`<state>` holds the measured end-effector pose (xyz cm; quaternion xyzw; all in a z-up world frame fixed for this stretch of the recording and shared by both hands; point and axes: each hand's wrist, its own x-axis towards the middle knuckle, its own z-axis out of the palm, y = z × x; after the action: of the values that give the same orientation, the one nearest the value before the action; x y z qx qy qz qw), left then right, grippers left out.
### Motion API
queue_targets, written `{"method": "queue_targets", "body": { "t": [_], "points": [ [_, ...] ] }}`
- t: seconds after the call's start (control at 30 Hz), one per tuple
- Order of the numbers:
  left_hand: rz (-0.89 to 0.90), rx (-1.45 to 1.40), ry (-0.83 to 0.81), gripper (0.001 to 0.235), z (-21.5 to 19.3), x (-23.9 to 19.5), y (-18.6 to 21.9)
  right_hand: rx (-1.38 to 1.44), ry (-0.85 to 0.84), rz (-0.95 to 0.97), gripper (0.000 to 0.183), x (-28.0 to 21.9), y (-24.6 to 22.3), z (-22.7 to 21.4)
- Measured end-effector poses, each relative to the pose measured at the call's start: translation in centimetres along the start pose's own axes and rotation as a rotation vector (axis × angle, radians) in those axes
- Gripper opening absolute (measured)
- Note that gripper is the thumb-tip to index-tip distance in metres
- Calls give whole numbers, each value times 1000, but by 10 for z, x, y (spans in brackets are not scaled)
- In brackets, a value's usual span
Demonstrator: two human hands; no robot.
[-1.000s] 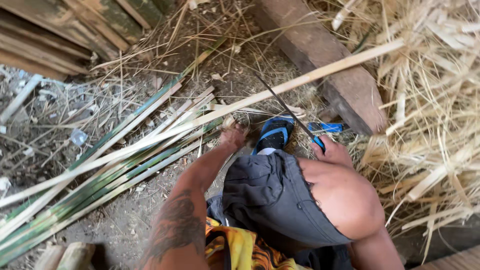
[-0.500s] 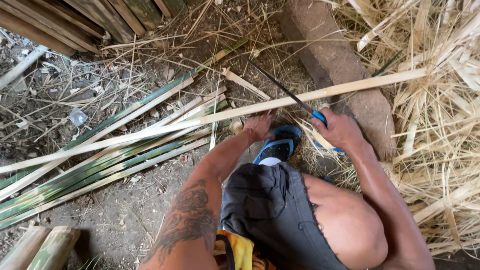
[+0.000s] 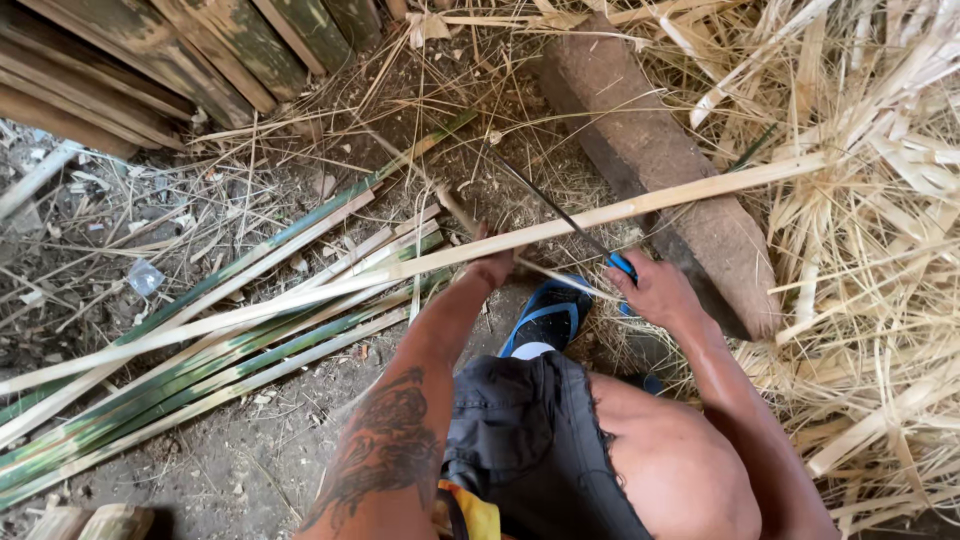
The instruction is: The person sits on the ground and uses a curved blade to split long bamboo poles into thin strips. They hold each pole with one hand and repeatedly strike it with the blade to separate the material, then set the finished strips aside.
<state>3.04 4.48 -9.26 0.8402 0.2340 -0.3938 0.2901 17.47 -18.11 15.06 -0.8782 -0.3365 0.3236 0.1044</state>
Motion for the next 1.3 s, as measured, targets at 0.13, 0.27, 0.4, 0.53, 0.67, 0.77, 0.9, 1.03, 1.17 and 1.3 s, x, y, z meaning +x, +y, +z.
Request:
{"method": "queue_targets", "body": {
  "t": [0.13,0.27,0.4,0.53,0.67,0.77,0.9,1.03,1.17,1.3],
  "points": [
    [135,237,299,33,45,-35,-32,65,70,-5,46,-16,8,16],
    [297,472,108,63,43,-65,-46,95,131,30,45,-40,19,28],
    [336,329,117,40,-13,-76,-23,239,243,-17,42,-75,31,21],
    [446,312,240,30,-91,-99,41,271,377,100,45,-104,61,28],
    [746,395,765,19,-166,-152,132,329,614,189,48,-132,101,55],
    [735,339,616,28,-201,-209,214,435,766,251,36,-159,114,70],
    [1185,320,735,27,-200,-245,282,684,782,553,38,-185,117,101],
    [1503,404,547,40,-166,-237,330,901,738,642,35,-199,120,126],
    [1592,555,315,35,-124,-236,354,1084,665,621,33,-199,106,134],
    [1696,446,499,18,-120,-217,396,1194,662,515,31,-179,95,107]
  ]
}}
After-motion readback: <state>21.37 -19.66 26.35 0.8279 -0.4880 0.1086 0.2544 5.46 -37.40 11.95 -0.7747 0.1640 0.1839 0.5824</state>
